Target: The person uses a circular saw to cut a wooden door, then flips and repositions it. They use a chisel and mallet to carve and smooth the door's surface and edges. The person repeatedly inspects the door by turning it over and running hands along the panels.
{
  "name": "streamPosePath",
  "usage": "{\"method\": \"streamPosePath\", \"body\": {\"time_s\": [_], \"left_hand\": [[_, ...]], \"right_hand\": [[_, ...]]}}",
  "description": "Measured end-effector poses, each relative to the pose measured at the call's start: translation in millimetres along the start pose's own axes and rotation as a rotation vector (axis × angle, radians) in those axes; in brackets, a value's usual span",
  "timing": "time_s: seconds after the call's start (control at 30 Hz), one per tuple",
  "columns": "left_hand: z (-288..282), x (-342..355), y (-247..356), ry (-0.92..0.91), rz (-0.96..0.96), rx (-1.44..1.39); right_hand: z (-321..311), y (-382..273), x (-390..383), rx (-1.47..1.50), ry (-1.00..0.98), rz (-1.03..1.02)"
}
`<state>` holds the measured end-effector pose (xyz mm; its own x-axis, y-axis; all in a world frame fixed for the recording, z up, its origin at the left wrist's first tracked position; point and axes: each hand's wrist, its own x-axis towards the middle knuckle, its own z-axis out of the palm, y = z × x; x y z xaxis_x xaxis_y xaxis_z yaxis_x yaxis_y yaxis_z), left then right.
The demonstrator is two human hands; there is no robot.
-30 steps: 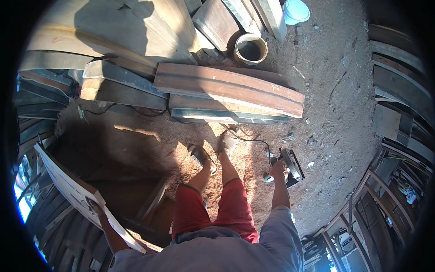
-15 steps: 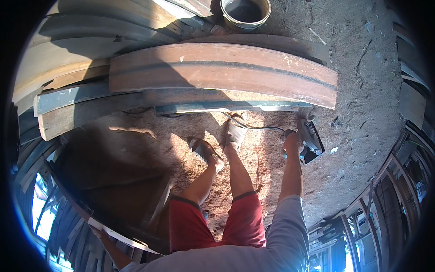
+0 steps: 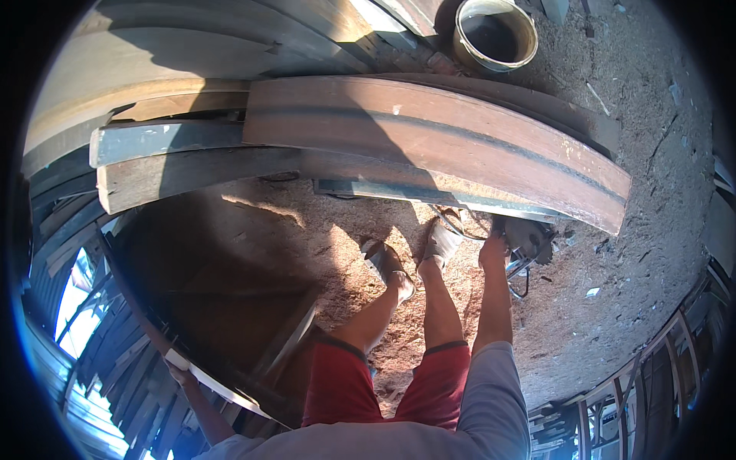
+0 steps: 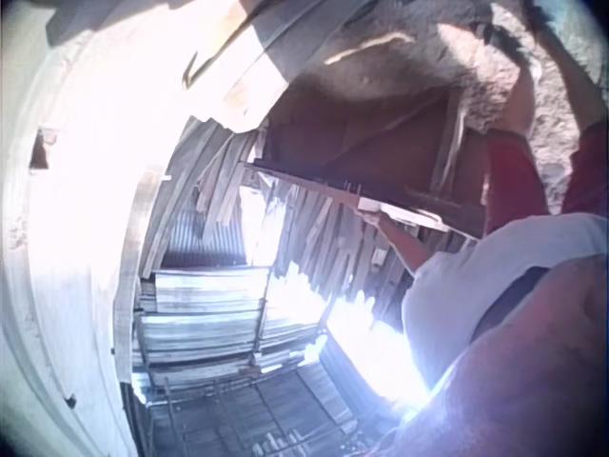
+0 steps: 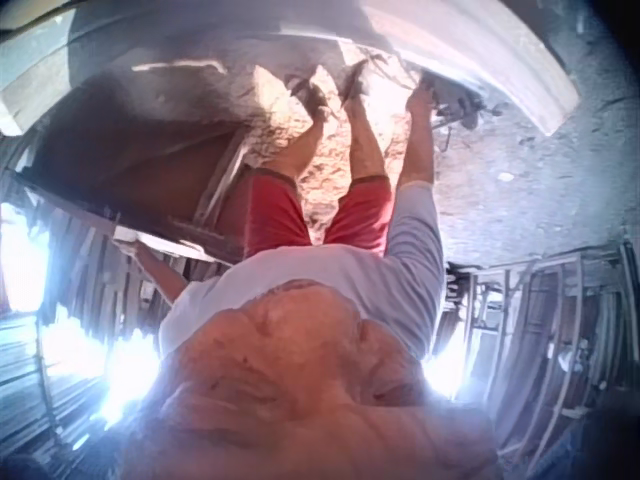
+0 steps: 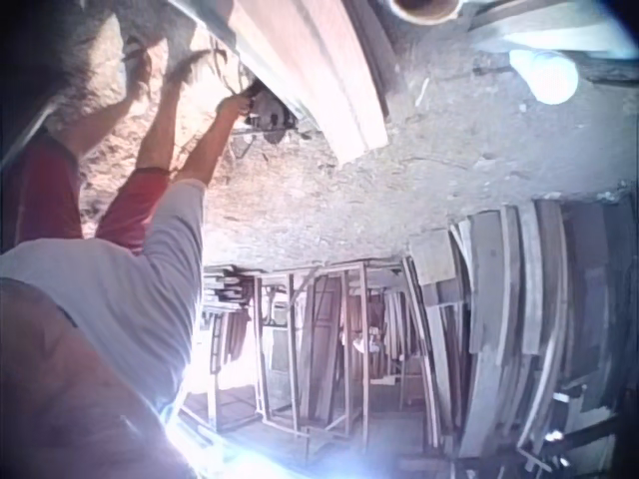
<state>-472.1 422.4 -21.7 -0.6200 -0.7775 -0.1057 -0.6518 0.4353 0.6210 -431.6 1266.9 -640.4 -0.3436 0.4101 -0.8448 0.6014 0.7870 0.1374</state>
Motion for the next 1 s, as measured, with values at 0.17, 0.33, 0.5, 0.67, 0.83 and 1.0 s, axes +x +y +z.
{"method": "streamPosePath", "body": {"time_s": [0.17, 0.33, 0.5, 0.67, 0.83, 1.0], "left_hand": [[19.8, -4.9, -30.3, 0.175, 0.123, 0.109], [69.0, -9.6, -10.4, 0.359, 0.341, 0.437], [115.9, -33.6, 19.9, 0.385, 0.016, 0.602], [108.1, -54.7, 63.0, 0.419, -0.018, 0.508], [103.0, -59.9, 86.0, 0.441, -0.01, 0.516], [95.7, -66.0, 93.9, 0.428, -0.007, 0.436]], "right_hand": [[-85.4, -16.8, -85.0, -0.185, -0.16, -0.298], [-35.3, 4.5, -107.2, 0.243, 0.198, -0.821], [-223.6, -94.5, -248.1, 0.016, -0.095, -0.608], [-329.3, -151.7, -334.3, -0.063, 0.05, -0.812], [-378.5, -235.1, -350.3, -0.364, 0.039, -0.862], [-385.9, -392.1, -434.8, -0.22, 0.207, -1.163]]}}
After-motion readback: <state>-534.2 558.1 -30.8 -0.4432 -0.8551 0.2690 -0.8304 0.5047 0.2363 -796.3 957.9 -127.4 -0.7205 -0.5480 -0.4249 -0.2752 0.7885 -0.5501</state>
